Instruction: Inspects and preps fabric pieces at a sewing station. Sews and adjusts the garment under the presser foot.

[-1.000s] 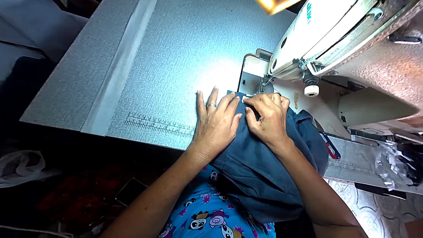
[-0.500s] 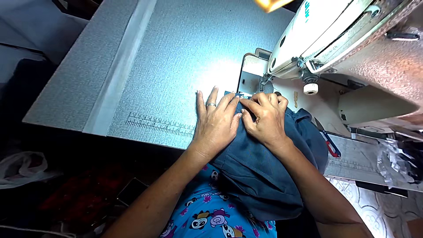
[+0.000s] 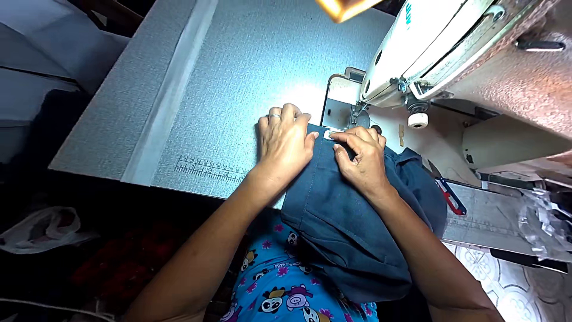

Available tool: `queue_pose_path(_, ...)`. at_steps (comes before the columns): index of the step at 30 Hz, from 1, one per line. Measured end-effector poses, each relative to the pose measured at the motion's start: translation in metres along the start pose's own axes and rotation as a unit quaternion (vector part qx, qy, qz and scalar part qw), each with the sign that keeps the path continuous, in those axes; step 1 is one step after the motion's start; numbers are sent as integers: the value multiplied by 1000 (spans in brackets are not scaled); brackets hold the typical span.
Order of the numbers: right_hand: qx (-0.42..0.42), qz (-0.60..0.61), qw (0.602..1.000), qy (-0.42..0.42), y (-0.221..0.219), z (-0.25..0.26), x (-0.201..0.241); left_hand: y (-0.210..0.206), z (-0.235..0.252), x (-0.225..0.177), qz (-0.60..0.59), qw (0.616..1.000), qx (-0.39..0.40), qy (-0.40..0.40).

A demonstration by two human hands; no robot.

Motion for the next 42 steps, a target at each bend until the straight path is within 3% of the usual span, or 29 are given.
queue_pose_path(3,-11,6,1000,4,3,0,2,2,10,-1,-79,997,4,-1)
queue_pose_path(5,-34,26,999,-10,9,1,0,1,14,1,-196,979,-33,-37)
queue_pose_path(8,-37,50,997,-49,11,6,-6,-13,16,2,-458,886,-39,-59)
queue_pose_path(10,-39,75,994,-68,10,10,-13,-17,13,0,-515,855,-44,-51)
queue_pose_path(18,-48,115,988,-95,9,11,-21,-16,7,-2,-517,851,-84,-34)
queue_pose_path(32,-66,113,988,-86,7,12,-21,-16,6,-6,-493,864,-85,-53)
queue_pose_path(42,-45,115,987,-98,7,11,-22,-18,7,-2,-506,858,-87,-26)
Point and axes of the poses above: each hand's wrist, its own z-axis towards the middle knuckle, its own y-axis out of the back of the hand, x = y × z, the point moved 6 cm from there along z, towards the middle knuckle, and after that the axes turned 9 degrees about z, right-handed, at the moved point
